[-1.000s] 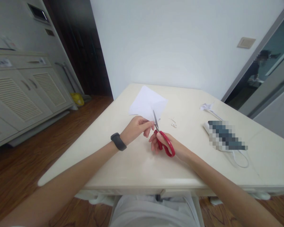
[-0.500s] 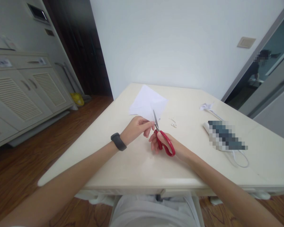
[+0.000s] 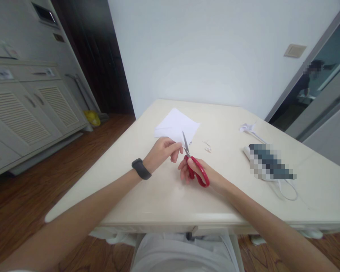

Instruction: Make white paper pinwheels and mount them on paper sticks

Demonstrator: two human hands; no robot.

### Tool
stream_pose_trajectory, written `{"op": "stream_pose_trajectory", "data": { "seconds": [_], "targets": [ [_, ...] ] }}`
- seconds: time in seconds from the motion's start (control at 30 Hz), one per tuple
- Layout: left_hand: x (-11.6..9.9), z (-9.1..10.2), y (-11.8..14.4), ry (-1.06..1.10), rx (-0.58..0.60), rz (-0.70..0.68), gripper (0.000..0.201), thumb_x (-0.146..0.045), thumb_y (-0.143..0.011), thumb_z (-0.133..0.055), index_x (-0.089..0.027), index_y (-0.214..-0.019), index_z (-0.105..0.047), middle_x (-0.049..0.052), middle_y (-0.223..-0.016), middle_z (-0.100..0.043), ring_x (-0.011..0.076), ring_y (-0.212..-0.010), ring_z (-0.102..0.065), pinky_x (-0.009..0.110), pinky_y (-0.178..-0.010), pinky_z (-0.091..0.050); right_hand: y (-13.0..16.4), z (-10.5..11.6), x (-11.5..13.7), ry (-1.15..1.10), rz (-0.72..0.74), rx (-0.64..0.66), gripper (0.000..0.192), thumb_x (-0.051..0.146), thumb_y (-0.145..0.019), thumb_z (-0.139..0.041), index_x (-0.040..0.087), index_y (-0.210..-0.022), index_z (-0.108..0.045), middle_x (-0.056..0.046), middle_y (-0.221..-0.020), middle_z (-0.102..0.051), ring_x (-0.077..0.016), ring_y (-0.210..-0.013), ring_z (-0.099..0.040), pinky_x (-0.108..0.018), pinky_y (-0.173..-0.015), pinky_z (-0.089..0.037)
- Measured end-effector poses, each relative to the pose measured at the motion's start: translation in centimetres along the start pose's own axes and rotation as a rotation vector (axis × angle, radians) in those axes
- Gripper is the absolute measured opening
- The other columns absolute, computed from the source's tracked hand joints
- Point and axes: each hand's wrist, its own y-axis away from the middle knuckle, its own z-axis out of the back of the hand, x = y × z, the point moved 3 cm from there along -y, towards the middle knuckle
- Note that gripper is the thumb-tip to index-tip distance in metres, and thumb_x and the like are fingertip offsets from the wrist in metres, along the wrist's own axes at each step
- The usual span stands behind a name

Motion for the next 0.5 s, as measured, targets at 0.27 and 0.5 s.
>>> {"op": "stream_pose_trajectory", "data": {
  "seconds": [0.27,0.5],
  "targets": [
    [-0.12,0.04,0.07,0.001,0.014,-0.009,0.035,-0.028,-0.084,-0.046,-0.014,-0.054,-0.055,-0.002,-0.042,-0.05,0.0102,-0.047,-0.048,0.025,-0.061,-0.042,-0.03,-0.04,0.36,-0.022,0.0,-0.004,0.043,0.054,-0.087,-0.035,0.017,-0.087,-0.056,-0.003,-0.071,-0.06,-0.0122,-0.06,-0.055,-0.026,-0.06,-0.043],
    [-0.26,-0.09,-0.01,0.009,0.023,-0.011,0.039,-0.027,-0.085,-0.046,-0.015,-0.049,-0.054,-0.002,-0.042,-0.05,0.0106,-0.05,-0.049,0.025,-0.065,-0.042,-0.03,0.05,0.27,-0.027,0.012,-0.001,0.042,0.053,-0.088,-0.034,0.017,-0.089,-0.056,-0.003,-0.072,-0.059,-0.0124,-0.061,-0.056,-0.027,-0.061,-0.043]
  ]
}}
